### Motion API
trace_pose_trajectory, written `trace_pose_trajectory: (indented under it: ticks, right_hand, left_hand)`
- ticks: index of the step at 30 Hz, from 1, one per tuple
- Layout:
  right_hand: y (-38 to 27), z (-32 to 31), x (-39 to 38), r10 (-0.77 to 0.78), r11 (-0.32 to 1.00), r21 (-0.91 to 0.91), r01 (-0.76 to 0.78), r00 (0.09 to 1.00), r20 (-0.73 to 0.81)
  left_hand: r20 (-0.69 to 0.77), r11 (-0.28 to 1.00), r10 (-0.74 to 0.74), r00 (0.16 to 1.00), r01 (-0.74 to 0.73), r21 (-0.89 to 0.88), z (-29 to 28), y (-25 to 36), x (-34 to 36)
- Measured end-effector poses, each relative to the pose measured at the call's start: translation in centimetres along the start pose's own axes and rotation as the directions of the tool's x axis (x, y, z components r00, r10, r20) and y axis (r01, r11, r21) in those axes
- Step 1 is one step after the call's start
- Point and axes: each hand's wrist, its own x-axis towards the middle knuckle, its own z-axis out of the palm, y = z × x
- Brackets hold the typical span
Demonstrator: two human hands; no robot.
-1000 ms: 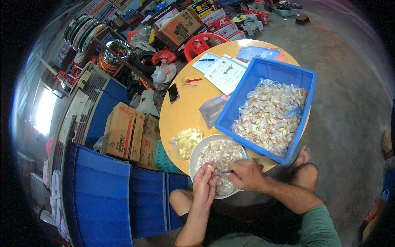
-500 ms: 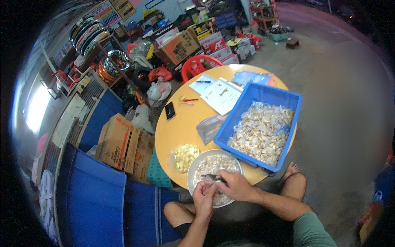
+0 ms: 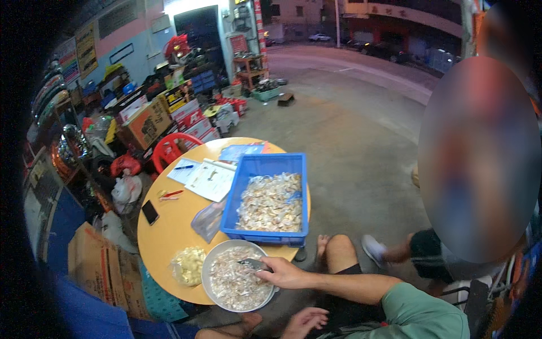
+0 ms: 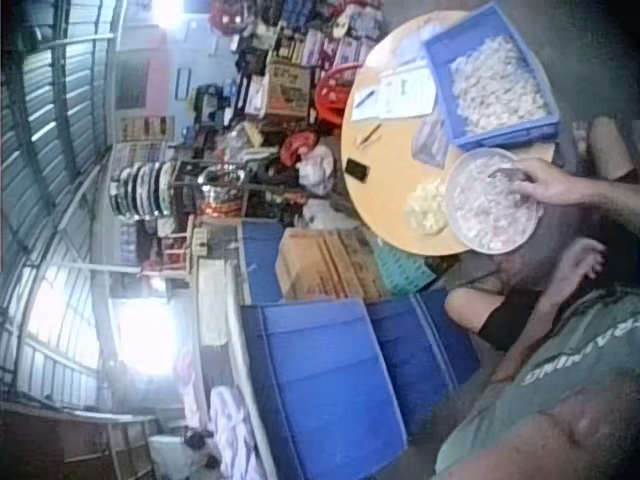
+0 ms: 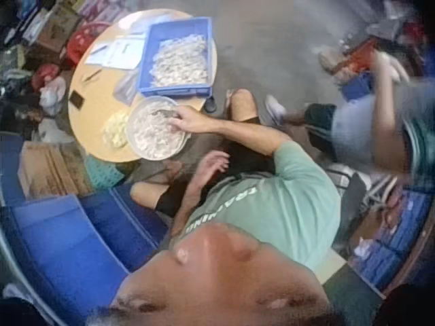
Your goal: The person sits at a table and peels garlic cloves one by one using a small knife, placing the peeled cloves into a bowl on their lap. A child sits across the table writing in a notebook.
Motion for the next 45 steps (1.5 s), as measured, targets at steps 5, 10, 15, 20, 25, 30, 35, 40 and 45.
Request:
trace_pose_trajectory:
  ticks: [5,10,15,20,25,30,35,40,45]
  right_hand:
    - [-3.1,1.5,-1.5,-0.02,0.999,-0.026,0.02,1.0,0.004]
    - [-1.2,2.2,-2.5,0.024,0.999,-0.033,-0.024,1.0,-0.015]
    - [-2.7,2.7,-3.4,0.023,0.999,-0.039,-0.024,1.0,-0.019]
    - [-1.8,3.1,-4.3,0.029,0.999,-0.014,-0.029,1.0,-0.005]
    - [-0.7,5.0,-4.1,-0.015,0.998,-0.054,0.015,1.0,-0.013]
    - [-1.3,5.0,-4.0,0.016,0.999,-0.028,-0.015,0.999,0.033]
    - [-0.4,5.5,-4.4,0.032,0.997,0.068,-0.033,0.999,0.007]
    - [0.1,5.7,-4.4,0.057,0.997,0.045,-0.059,0.998,0.038]
    - [-0.1,5.0,-4.7,0.033,0.998,0.055,-0.034,0.999,0.017]
  left_hand:
    - [0.578,0.809,-0.142,0.804,-0.242,0.535,2.0,-12.1,5.8]
    - [0.788,0.851,0.007,0.615,-0.417,0.318,6.0,-10.7,7.1]
    - [0.743,0.803,-0.13,0.656,-0.371,0.467,3.6,-13.8,8.0]
    - [0.579,0.826,-0.289,0.762,-0.107,0.554,3.3,-10.3,5.5]
    - [0.533,0.839,-0.255,0.807,-0.09,0.537,1.9,-9.3,3.7]
    - [0.533,0.831,-0.256,0.807,-0.098,0.547,-0.5,-9.9,3.2]
    - [0.524,0.837,-0.246,0.816,-0.094,0.54,-1.8,-10.1,2.5]
    - [0.525,0.843,-0.25,0.813,-0.084,0.532,-2.3,-10.4,2.3]
    - [0.525,0.816,-0.307,0.794,-0.064,0.574,-1.0,-12.5,3.6]
